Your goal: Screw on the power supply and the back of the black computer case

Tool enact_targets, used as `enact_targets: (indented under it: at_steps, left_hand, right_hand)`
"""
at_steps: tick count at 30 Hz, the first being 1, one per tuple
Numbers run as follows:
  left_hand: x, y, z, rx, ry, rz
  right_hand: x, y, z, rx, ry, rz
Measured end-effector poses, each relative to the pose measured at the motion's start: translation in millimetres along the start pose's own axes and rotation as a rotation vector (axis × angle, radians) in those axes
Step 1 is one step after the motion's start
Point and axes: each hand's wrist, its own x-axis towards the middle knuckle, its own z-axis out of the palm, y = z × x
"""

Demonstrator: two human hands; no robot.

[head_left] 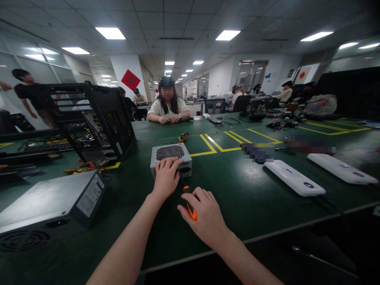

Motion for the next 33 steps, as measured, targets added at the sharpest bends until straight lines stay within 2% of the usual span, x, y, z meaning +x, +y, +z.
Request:
enact_targets:
  at_steps: [4, 13, 20, 24, 27, 33]
  left_hand:
    - [-0.1, -0.7, 0.1, -0.002, -0.003, 0.001]
    - [-0.6, 0.0, 0.8, 0.011, 0.008, 0.007]
    - [-0.1, -0.3, 0.5, 0.001, -0.003, 0.002]
    - [-0.2, 0.1, 0.0, -0.002, -0.002, 0.0]
    - [-0.3, 0.3, 0.2, -0.002, -0.001, -0.001]
    - [-0.3, -0.4, 1.1, 0.003, 0.012, 0.005]
  right_hand:
    - [-0.6, 0.7, 2.6, 0.084, 0.02, 0.091]
    - [-2.0, 1.6, 1.0, 0.037, -0.019, 0.001]
    - [-0.5, -0.1, 0.8, 0.132, 0.023, 0.088]
    - [-2.1, 2.9, 1.4, 0.049, 0.007, -0.005]
    - [-1.4, 2.4, 0.5, 0.024, -0.001, -0.019]
    - [0.0, 0.3, 1.3, 0.129, 0.037, 0.079]
